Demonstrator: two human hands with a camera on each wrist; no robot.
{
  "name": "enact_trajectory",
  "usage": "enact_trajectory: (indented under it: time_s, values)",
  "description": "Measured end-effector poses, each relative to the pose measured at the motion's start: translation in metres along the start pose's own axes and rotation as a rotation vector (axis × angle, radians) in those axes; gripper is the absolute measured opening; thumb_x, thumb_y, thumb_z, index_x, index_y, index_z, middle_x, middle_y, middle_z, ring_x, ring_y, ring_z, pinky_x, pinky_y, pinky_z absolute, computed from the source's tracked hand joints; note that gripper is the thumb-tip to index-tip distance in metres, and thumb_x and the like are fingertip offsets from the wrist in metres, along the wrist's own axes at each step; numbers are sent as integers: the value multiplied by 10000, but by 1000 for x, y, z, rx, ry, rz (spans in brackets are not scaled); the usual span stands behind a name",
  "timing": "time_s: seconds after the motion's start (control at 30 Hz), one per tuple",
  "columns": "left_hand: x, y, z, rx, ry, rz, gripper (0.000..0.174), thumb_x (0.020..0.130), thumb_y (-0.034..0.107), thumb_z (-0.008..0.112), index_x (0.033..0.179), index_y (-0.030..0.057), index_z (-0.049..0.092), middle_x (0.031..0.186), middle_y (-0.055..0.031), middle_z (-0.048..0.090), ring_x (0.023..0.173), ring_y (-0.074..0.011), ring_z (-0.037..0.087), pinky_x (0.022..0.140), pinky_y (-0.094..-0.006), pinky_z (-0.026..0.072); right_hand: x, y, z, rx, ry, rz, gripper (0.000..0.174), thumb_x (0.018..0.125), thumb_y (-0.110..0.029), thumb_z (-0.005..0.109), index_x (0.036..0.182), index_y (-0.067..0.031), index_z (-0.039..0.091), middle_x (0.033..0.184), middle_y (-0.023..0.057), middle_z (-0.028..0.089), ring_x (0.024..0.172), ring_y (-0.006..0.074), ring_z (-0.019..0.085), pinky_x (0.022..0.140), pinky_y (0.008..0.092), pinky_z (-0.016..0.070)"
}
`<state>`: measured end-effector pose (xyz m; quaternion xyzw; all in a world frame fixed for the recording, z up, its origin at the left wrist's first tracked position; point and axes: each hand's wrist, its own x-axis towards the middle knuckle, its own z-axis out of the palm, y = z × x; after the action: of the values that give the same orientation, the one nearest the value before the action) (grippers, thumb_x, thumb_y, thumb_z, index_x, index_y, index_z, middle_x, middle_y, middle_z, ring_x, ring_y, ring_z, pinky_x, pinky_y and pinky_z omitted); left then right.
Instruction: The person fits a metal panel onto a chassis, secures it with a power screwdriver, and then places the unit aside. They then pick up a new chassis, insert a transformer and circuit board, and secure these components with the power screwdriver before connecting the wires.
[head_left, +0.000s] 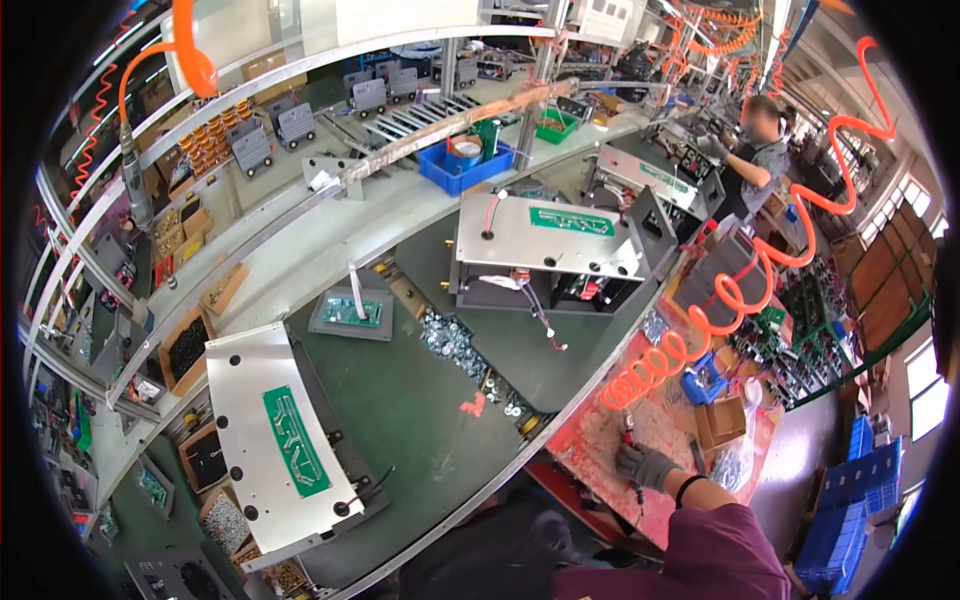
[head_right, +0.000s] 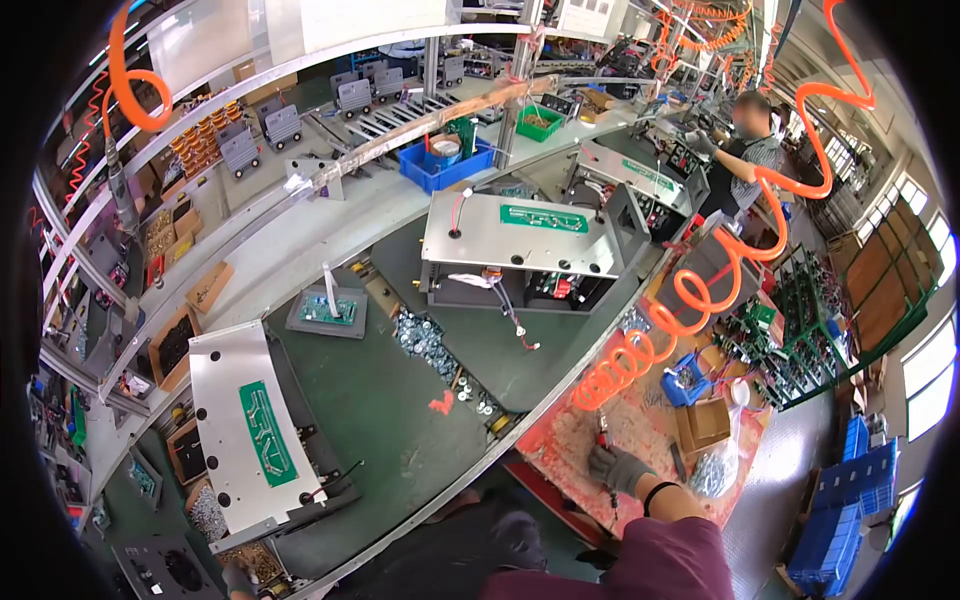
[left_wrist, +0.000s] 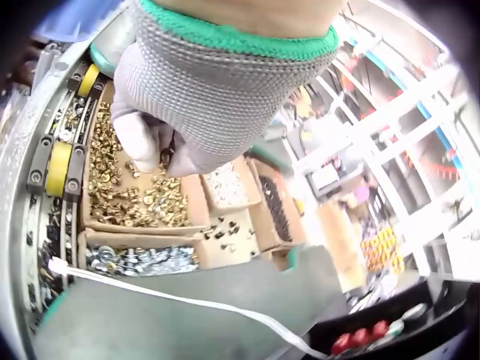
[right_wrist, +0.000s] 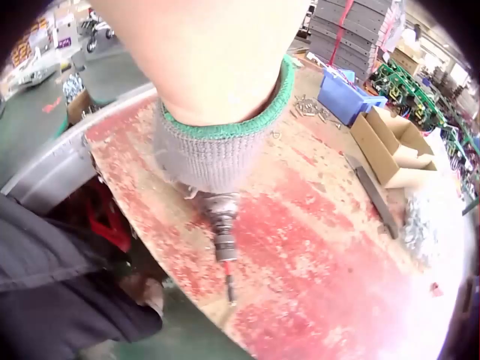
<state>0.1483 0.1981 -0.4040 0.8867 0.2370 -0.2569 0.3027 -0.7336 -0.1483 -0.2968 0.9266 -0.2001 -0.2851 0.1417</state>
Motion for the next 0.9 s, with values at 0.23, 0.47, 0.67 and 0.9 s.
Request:
enact_trajectory:
  time_s: [0.23,0.47,0.67,0.9]
  values:
    - [-87,-6,-41,-541,-522,67,382,978,311,426,1208,40,568,1216,-96,585,1077,-270,526,936,-405,402,25,31,5,65,-122,-130,232,811,-274,565,1041,-259,538,1196,-21,510,1166,228,468,966,432,382]
    - [-83,-12,-41,-283,-515,522,275,948,187,466,1140,29,584,1044,-79,598,879,-193,556,769,-337,458,57,-8,-91,811,-417,433,333,782,-303,661,1080,-170,598,1053,96,652,1051,300,589,905,420,433]
    - [-99,38,-54,-1061,-1226,166,153,927,205,496,903,74,572,795,-46,618,706,-172,607,594,-292,501,103,-108,-235,2285,562,841,567,832,-168,640,1335,-36,415,1055,17,542,926,140,530,810,317,471]
    - [-183,132,-76,-784,-1278,396,149,857,93,567,981,21,530,865,-72,533,759,-162,523,678,-256,447,164,-153,-431,2539,564,327,656,658,-414,814,1083,-14,514,739,44,584,634,127,564,546,238,442]
